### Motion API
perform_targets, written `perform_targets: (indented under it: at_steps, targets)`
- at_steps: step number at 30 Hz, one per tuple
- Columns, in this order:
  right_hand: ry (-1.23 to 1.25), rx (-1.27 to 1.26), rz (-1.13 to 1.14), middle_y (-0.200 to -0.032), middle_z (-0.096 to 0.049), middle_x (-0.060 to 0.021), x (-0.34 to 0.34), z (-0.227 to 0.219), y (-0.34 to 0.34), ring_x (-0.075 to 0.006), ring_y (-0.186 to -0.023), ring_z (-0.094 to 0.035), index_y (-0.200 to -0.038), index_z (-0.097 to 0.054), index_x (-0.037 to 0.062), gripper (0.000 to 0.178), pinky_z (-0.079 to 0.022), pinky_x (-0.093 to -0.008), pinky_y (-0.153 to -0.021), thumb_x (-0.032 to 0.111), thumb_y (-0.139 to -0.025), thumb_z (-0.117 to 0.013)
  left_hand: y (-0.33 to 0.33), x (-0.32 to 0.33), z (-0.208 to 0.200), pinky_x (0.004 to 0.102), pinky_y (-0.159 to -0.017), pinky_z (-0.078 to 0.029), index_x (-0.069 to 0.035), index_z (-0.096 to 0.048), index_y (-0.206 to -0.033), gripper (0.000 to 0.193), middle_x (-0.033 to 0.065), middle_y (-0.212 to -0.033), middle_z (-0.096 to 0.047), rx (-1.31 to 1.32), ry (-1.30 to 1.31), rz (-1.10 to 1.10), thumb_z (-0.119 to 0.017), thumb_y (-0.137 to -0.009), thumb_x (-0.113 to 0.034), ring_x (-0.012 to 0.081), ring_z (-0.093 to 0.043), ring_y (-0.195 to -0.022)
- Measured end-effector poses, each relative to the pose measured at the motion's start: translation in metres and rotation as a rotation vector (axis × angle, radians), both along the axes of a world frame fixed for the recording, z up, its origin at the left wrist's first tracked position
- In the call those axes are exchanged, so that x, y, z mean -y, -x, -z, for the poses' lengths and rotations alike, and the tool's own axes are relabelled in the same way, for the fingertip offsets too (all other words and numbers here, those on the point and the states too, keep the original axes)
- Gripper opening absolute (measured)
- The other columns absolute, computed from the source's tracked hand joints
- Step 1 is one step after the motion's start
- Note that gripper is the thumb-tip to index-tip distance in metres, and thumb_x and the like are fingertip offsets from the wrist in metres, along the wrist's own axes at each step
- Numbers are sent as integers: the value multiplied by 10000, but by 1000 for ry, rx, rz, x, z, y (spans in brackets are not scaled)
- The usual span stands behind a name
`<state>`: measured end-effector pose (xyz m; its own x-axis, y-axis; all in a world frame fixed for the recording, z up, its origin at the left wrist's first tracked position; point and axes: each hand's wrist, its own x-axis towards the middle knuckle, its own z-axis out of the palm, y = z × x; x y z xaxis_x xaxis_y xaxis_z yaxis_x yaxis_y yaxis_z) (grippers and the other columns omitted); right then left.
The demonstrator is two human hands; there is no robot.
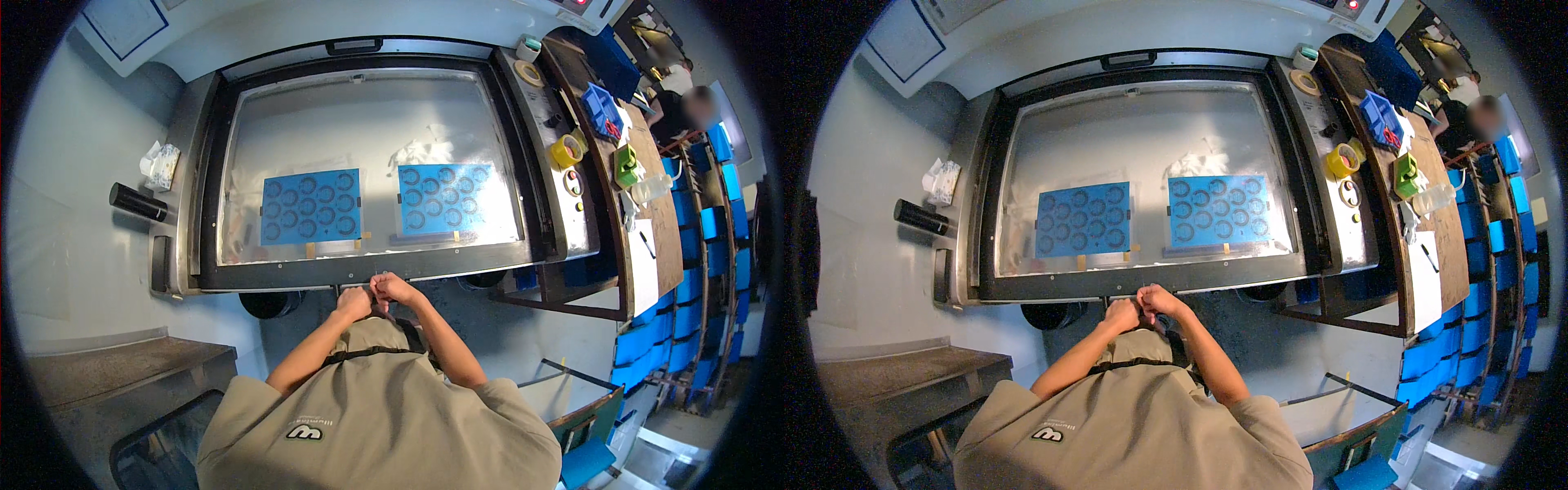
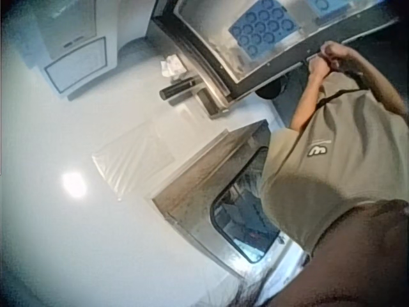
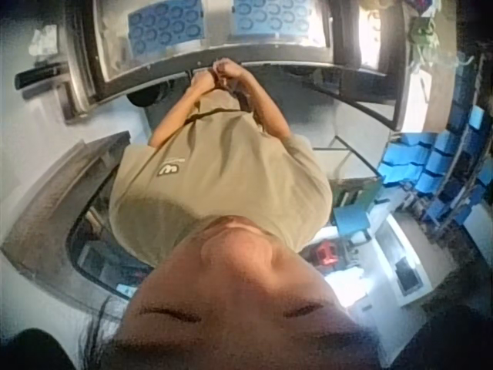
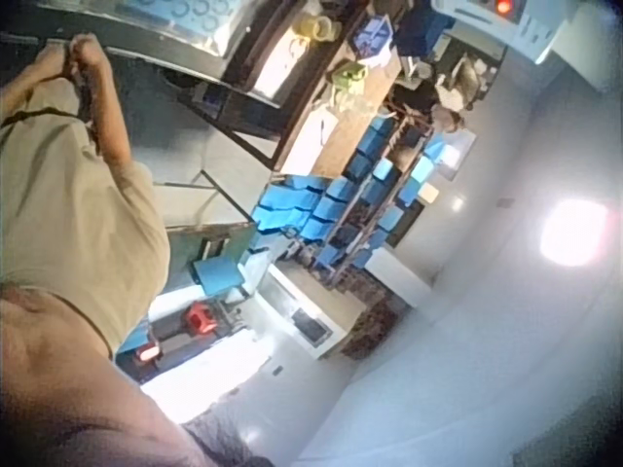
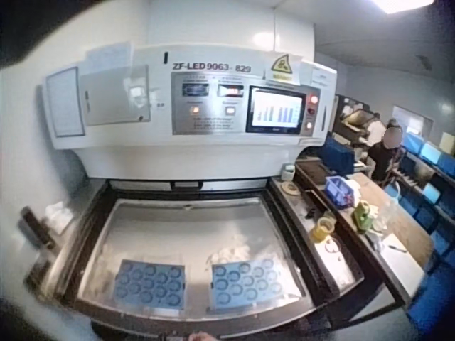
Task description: Preparing printing plates by applying blue fluid with a squeegee and exposing them in a vacuum machine.
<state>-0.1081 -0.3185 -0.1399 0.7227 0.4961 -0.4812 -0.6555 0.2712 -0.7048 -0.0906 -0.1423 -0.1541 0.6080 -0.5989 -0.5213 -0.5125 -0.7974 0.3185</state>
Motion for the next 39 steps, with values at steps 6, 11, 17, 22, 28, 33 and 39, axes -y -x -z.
perform_targets:
  at_steps: [6,11,17,22,28,33,39]
  targets:
    - [-18,-20,6,-590,-447,-44,-1,-2,-1,-171,-458,-500,-754,-511,29,107,-499,-335,-415,35,-829,-436,1,-1,5,454,-781,-549,-32,-754,-826,229,211,-908,-707,-8,24,-33,-610,-743,-189,364,-698,-847]
    - [9,-20,7,-582,-438,-36,-1,-4,-1,-174,-452,-471,-780,-525,15,101,-502,-351,-429,15,-807,-429,1,-2,-5,449,-749,-559,-25,-751,-755,210,206,-820,-704,61,66,3,-636,-693,-189,365,-700,-787]
    - [-8,-1,-29,-576,-411,-22,-1,-6,-2,-167,-454,-474,-788,-523,12,107,-505,-350,-436,17,-811,-419,2,-4,-10,452,-716,-565,-20,-747,-744,217,209,-789,-699,95,114,11,-635,-673,-192,363,-700,-743]
    - [8,2,-35,-576,-405,-19,-1,-5,-2,-164,-454,-474,-791,-523,14,111,-505,-346,-437,16,-815,-415,1,-4,-13,451,-713,-567,-18,-746,-740,218,209,-787,-699,83,113,5,-630,-671,-190,361,-701,-741]
    - [17,-4,-32,-574,-425,-32,-2,-6,-5,-168,-452,-480,-786,-530,17,119,-487,-343,-425,15,-807,-413,0,-4,-7,456,-717,-566,-19,-746,-746,225,211,-789,-697,79,117,1,-634,-667,-199,362,-700,-743]
    - [231,104,-161,-548,-471,-56,15,7,5,-187,-462,-511,-700,-545,31,121,-446,-345,-421,37,-752,-436,-2,-1,-15,465,-728,-562,-45,-748,-775,219,202,-785,-697,85,158,22,-638,-677,-208,365,-697,-761]
    - [821,-495,-672,-560,-582,-49,78,12,53,-168,-452,-546,-632,-633,67,246,-444,-305,-420,208,-827,-582,5,-12,5,469,-703,-565,-102,-761,-873,261,176,-771,-700,134,180,17,-664,-720,-290,337,-693,-747]
